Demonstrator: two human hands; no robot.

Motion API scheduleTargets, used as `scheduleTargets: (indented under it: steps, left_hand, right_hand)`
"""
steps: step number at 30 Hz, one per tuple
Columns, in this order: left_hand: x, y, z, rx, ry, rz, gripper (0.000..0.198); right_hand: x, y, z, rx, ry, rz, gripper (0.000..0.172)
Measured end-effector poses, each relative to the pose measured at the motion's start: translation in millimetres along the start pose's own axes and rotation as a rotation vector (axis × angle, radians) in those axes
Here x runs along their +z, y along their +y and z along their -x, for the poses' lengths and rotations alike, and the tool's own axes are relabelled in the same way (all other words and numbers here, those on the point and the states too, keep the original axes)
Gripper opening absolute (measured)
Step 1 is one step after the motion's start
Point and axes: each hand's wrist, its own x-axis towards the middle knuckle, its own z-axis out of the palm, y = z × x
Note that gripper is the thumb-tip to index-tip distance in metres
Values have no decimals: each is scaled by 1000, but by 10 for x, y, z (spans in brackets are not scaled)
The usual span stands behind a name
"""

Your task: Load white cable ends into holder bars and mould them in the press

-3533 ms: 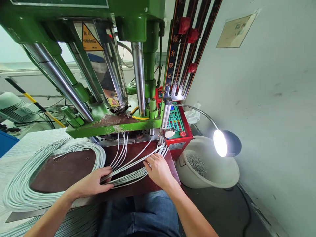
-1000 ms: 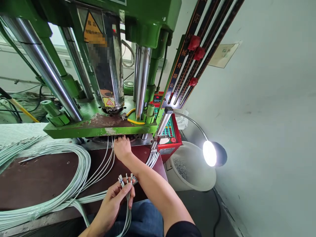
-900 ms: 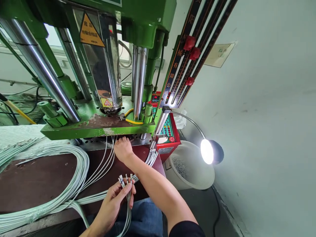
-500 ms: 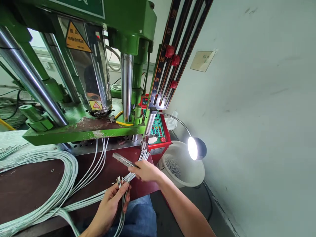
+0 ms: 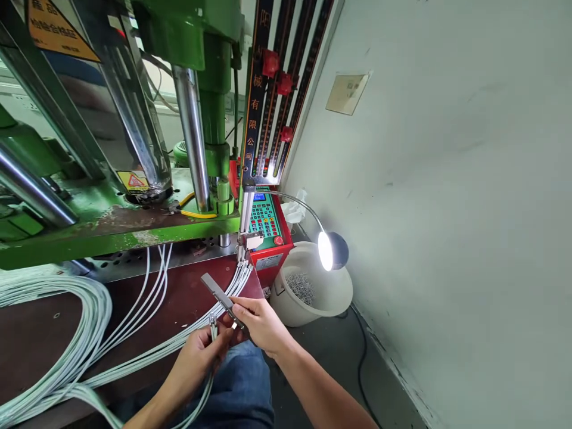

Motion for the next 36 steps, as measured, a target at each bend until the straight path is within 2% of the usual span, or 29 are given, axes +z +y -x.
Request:
scheduleTargets:
  steps: [6,15,19,22,28,36]
  left_hand:
    - [-6,65,40,27,-10,-48,61]
    - [8,34,44,54,17,-31,56]
    - [-39,55,17,23,-4,39,45]
    - [-97,110,12,28,25,158,36]
    - [-115,227,33,33,16,364,31]
    - [-95,207,68,76,10,145,40]
  right_hand:
    - [-7,-42,-4,-64,-13,151,44]
    - [30,-74,31,-122,23,411,40]
    - [-17,-102,27,-79,-21,351,44]
    - [-77,-148,36,-39,-57,240,48]
    - [-152,-240,49,-77,-53,204,45]
    - [-154,-223,12,-89,-56,224,40]
